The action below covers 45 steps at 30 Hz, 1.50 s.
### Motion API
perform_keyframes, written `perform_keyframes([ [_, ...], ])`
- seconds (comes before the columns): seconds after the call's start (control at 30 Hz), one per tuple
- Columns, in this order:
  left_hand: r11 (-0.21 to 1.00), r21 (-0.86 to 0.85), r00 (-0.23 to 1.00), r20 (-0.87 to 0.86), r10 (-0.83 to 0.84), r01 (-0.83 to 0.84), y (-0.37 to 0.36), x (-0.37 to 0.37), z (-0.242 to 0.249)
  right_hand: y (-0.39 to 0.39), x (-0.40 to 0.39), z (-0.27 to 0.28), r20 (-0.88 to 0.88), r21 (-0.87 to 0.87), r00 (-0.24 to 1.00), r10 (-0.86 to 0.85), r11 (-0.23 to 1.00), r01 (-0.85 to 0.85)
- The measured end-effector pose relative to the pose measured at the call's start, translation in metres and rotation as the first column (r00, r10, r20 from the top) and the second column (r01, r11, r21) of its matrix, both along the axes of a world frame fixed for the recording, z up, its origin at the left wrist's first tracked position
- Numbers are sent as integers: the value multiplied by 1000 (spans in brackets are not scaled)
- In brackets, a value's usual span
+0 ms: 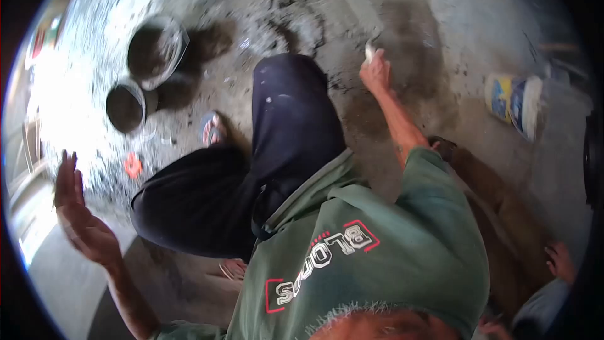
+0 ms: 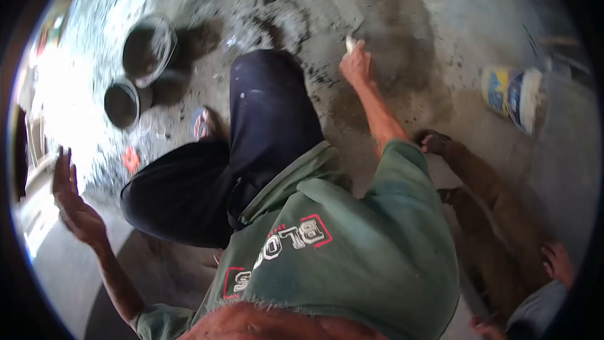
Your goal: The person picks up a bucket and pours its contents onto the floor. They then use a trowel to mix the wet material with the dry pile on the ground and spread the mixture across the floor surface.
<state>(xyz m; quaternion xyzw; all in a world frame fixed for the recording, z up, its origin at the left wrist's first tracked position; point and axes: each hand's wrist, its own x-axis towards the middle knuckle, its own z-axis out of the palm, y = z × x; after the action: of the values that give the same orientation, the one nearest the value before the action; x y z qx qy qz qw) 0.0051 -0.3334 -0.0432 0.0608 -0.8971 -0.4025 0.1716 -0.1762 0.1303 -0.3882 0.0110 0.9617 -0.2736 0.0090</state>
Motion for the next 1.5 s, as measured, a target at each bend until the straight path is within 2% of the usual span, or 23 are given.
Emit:
perform_keyframes([
  [0.03, 990, 118, 997, -49, -67, 73, 27, -30, 15, 29, 35, 20, 266, 141, 923, -277, 959, 247],
  [0.07, 992, 19, 991, 50, -122, 121, 53, -47, 19, 57, 54, 3, 232, 142, 904, -360, 931, 335],
  [0.1, 987, -91, 951, 292, -102, 134, 59, -58, 14, 68, 54, -19, 186, 116, 886, -426, 904, 410],
  [0.17, 908, 142, 860, 291, -419, 394, 79, -45, -18, 70, 58, -32, 66, 85, 846, -529, 848, 524],
  [0.2, 857, 400, 847, 280, -452, 325, 96, -44, -24, 71, 81, -36, 31, 68, 804, -594, 804, 591],
  [0.23, 744, 628, 845, 251, -472, 230, 116, -52, -29, 77, 93, -40, 42, 73, 797, -602, 798, 599],
  [0.3, 319, 942, 797, 109, -594, 109, 162, -72, -17, 86, 101, -47, 106, 38, 846, -523, 852, 522],
  [0.37, 28, 986, 719, -99, -688, 162, 212, -86, 1, 76, 115, -47, 228, 48, 826, -516, 853, 520],
  [0.43, -104, 968, 681, -236, -693, 229, 248, -85, 19, 71, 121, -52, 337, 63, 791, -511, 850, 523],
  [0.5, -420, 884, 690, -434, -579, 204, 276, -69, 39, 60, 130, -65, 392, -113, 742, -544, 772, 625],
  [0.53, -476, 860, 699, -456, -551, 186, 279, -65, 43, 56, 129, -60, 597, -235, 603, -530, 603, 762],
  [0.57, -504, 849, 708, -452, -544, 155, 278, -62, 49, 54, 134, -66, 609, -248, 604, -514, 600, 761],
  [0.73, -554, 830, 776, -392, -494, 67, 256, -37, 63, 66, 124, -68, 571, -327, 582, -579, 490, 808],
  [1.03, -435, 899, 872, -253, -419, 52, 234, -30, 68, 81, 90, -97, 589, -501, 548, -594, 264, 824],
  [1.13, -406, 913, 891, -210, -402, 32, 227, -30, 65, 51, 87, -101, 649, -331, 478, -592, 347, 878],
  [1.2, -383, 919, 863, -263, -431, 89, 218, -36, 54, 44, 91, -103, 461, -162, 727, -509, 757, 633],
  [1.23, -353, 925, 835, -304, -459, 142, 215, -38, 47, 50, 92, -109, 459, -160, 722, -518, 751, 640],
  [1.3, -370, 913, 848, -327, -418, 170, 223, -32, 36, 59, 104, -133, -24, 69, 984, -178, 981, 179],
  [1.33, -342, 902, 864, -378, -332, 263, 221, -20, 28, 60, 104, -129, -16, 61, 984, -177, 982, 178],
  [1.37, -303, 885, 868, -431, -246, 353, 222, -18, 26, 61, 101, -118, 133, -120, 915, -382, 910, 397],
  [1.4, -285, 932, 842, -331, -426, 222, 205, -24, 39, 63, 100, -107, 314, -252, 788, -529, 754, 607],
  [1.43, -281, 935, 844, -325, -427, 218, 205, -23, 35, 68, 104, -100, 320, -252, 787, -527, 753, 608],
  [1.5, -293, 864, 781, -498, -377, 410, 204, -14, 16, 78, 121, -89, 641, -342, 427, -638, 261, 903],
])
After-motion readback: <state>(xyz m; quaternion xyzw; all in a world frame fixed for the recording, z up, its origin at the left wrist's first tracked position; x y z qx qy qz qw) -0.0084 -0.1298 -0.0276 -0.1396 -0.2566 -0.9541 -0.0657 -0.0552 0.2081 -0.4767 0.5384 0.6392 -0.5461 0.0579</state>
